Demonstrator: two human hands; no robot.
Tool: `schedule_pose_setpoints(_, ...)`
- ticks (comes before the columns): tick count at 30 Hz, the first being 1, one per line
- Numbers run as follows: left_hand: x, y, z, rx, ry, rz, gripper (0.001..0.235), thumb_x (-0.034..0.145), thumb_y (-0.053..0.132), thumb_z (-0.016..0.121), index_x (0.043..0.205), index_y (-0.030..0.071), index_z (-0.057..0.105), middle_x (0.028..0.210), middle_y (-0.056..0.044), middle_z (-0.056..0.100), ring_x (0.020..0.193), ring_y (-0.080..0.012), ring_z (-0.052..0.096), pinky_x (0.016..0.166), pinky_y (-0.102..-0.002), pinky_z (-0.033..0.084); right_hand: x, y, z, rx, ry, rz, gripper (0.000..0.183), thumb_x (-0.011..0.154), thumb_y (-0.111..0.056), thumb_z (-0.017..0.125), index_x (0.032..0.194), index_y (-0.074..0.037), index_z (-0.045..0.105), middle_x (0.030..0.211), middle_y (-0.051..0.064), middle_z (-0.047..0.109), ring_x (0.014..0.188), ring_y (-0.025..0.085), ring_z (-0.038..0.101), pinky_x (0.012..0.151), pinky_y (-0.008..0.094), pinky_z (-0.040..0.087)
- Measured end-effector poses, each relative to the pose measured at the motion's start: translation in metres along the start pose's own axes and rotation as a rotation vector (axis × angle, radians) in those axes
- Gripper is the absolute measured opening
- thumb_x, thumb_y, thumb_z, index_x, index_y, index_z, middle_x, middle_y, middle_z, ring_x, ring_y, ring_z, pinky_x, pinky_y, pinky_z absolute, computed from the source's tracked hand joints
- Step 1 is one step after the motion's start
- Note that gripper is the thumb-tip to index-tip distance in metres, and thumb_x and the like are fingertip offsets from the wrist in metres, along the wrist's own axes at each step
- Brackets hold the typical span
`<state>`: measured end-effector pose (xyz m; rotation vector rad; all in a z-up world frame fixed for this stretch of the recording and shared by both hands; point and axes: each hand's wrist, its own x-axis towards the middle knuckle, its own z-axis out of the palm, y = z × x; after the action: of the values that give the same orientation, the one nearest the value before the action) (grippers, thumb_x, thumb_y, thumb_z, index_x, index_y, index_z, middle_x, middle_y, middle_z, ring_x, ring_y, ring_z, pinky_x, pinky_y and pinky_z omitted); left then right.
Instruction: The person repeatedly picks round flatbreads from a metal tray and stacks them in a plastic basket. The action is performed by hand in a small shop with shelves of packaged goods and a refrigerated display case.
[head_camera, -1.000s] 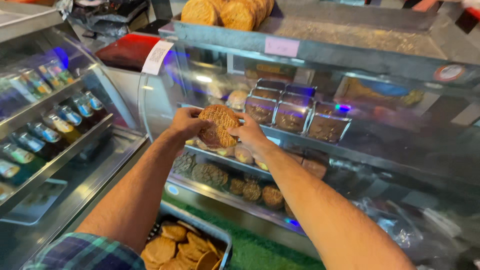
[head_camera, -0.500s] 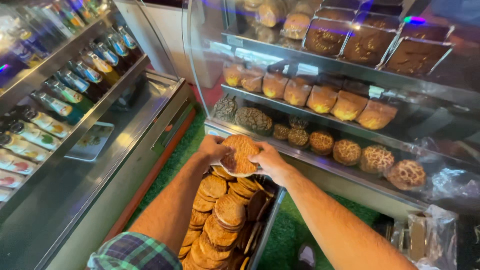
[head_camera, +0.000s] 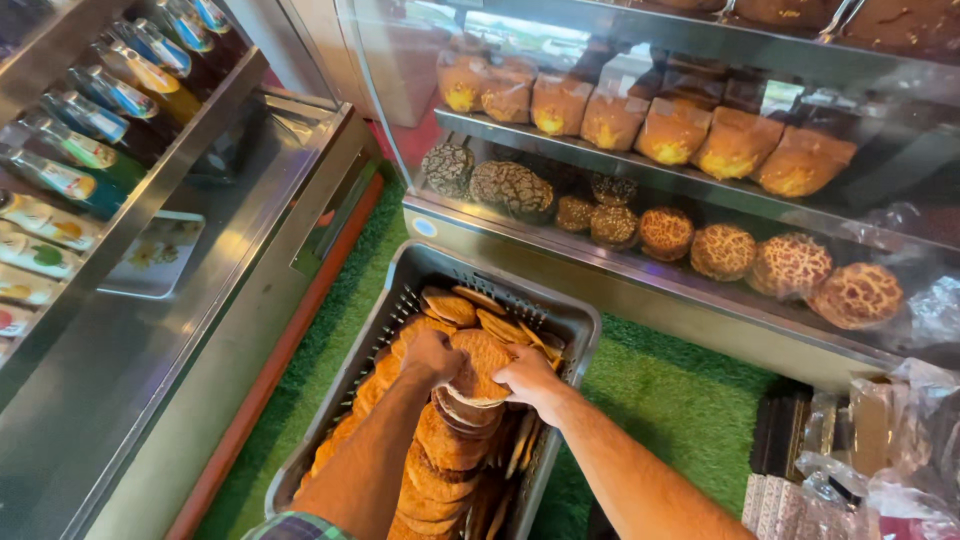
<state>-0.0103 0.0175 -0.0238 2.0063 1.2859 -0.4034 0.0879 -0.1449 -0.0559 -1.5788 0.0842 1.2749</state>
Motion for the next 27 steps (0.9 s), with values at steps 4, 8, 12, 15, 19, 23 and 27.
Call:
schedule_pose_setpoints(4, 0.013, -0.015, 0.023, 0.035, 0.027, -0.069, 0.032, 0.079, 0.045, 0.079, 0.101, 0.022, 0.079, 0.11, -0.01, 0.077, 0.12, -0.0286, 0.07, 0.102, -0.041, 0.056, -0.006, 0.004, 0.008, -0.051, 0.0, -0.022, 0.075, 0.075, 0.002, 0.079, 0.147, -0.003, 0.056, 0.138, 0.031, 0.055, 0.118, 0.048, 0.063, 0.083, 0.058, 0.06)
schedule_pose_setpoints(8, 0.017, -0.019, 0.035, 0.016, 0.105, -0.105, 0.025, 0.076, 0.04, 0.08, 0.093, 0.022, 0.082, 0.107, -0.012, 0.077, 0.115, -0.0326, 0.071, 0.099, -0.044, 0.058, 0.007, 0.018, 0.005, -0.019, 0.052, -0.005, 0.072, 0.073, 0.004, 0.076, 0.143, -0.003, 0.059, 0.132, 0.03, 0.058, 0.114, 0.047, 0.065, 0.081, 0.057, 0.061)
schedule_pose_setpoints(12, 0.034, -0.033, 0.054, 0.041, 0.101, -0.102, 0.025, 0.075, 0.039, 0.075, 0.092, 0.024, 0.084, 0.117, -0.016, 0.073, 0.119, -0.0348, 0.069, 0.104, -0.044, 0.056, 0.018, 0.033, 0.003, -0.015, 0.07, -0.014, 0.078, 0.071, 0.003, 0.077, 0.146, -0.002, 0.056, 0.132, 0.031, 0.06, 0.117, 0.049, 0.064, 0.087, 0.062, 0.058)
schedule_pose_setpoints(15, 0.006, -0.013, 0.036, 0.03, 0.101, -0.105, 0.028, 0.076, 0.035, 0.075, 0.097, 0.02, 0.083, 0.114, -0.017, 0.073, 0.121, -0.0363, 0.069, 0.106, -0.044, 0.054, 0.03, 0.041, -0.001, -0.042, 0.09, -0.009, 0.074, 0.071, 0.0, 0.077, 0.143, -0.004, 0.059, 0.132, 0.027, 0.063, 0.116, 0.045, 0.066, 0.086, 0.059, 0.059)
schedule_pose_setpoints(19, 0.039, -0.037, 0.062, 0.06, 0.132, -0.138, 0.026, 0.073, 0.038, 0.071, 0.094, 0.027, 0.083, 0.108, -0.013, 0.076, 0.116, -0.0318, 0.071, 0.1, -0.043, 0.057, 0.044, 0.049, -0.003, -0.156, 0.077, -0.007, 0.076, 0.07, -0.008, 0.079, 0.144, -0.007, 0.059, 0.13, 0.022, 0.066, 0.113, 0.041, 0.069, 0.087, 0.057, 0.06)
schedule_pose_setpoints(23, 0.001, -0.013, 0.042, 0.024, 0.127, -0.132, 0.033, 0.073, 0.033, 0.073, 0.1, 0.016, 0.082, 0.113, -0.017, 0.073, 0.119, -0.0357, 0.069, 0.105, -0.044, 0.055, 0.053, 0.06, -0.006, -0.433, 0.104, -0.053, 0.075, 0.069, -0.023, 0.08, 0.141, -0.013, 0.062, 0.13, 0.014, 0.07, 0.116, 0.031, 0.068, 0.09, 0.047, 0.06)
schedule_pose_setpoints(27, -0.023, 0.008, 0.02, 0.084, 0.172, -0.182, 0.031, 0.073, 0.033, 0.073, 0.099, 0.018, 0.081, 0.116, -0.014, 0.069, 0.118, -0.0345, 0.069, 0.102, -0.04, 0.056, 0.041, 0.055, 0.003, -0.586, 0.127, -0.075, 0.083, 0.068, -0.034, 0.081, 0.146, -0.015, 0.06, 0.143, 0.012, 0.062, 0.138, 0.028, 0.054, 0.113, 0.046, 0.045)
